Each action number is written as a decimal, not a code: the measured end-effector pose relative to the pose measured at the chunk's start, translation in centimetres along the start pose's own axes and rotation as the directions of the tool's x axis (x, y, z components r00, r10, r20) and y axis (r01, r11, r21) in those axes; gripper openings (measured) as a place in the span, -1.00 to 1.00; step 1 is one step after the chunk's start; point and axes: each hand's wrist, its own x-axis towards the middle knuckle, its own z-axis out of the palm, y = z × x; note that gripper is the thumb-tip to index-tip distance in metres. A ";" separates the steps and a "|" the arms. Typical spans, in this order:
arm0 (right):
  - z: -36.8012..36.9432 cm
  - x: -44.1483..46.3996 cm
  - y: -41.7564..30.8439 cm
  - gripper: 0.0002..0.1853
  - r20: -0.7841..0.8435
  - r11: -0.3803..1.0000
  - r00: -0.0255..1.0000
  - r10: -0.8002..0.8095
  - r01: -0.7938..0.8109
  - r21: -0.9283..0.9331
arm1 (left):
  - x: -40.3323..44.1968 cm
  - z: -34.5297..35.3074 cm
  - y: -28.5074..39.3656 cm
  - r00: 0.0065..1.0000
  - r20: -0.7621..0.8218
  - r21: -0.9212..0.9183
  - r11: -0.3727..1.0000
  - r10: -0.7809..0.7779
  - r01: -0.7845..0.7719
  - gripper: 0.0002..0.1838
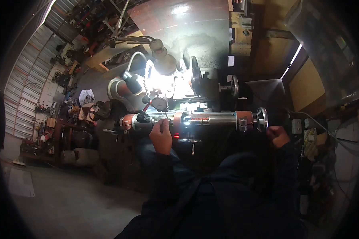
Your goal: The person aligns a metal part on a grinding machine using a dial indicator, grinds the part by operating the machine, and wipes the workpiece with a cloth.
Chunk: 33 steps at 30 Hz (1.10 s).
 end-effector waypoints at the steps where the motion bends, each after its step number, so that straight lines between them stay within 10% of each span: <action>1: -0.2 0.0 0.1 -0.81 0.073 0.999 0.996 0.047 -0.047 -0.004 | 0.0 -0.2 0.0 1.000 0.014 0.019 1.000 0.005 -0.005 -0.75; 9: -0.4 1.0 -3.2 -0.83 0.137 0.986 0.980 0.143 -0.130 -0.104 | 0.6 -1.1 1.3 0.967 0.114 0.256 0.933 0.230 -0.252 -0.79; 15: -0.5 1.1 -2.8 -0.75 0.192 0.985 0.966 0.172 -0.166 -0.050 | 0.0 1.1 3.2 0.996 0.054 0.466 0.880 0.074 -0.091 -0.74; 33: -0.2 1.4 -0.3 -0.82 0.169 0.994 0.983 0.065 -0.049 -0.099 | 2.5 -2.1 0.7 0.889 0.388 0.078 0.953 0.242 -0.293 -0.81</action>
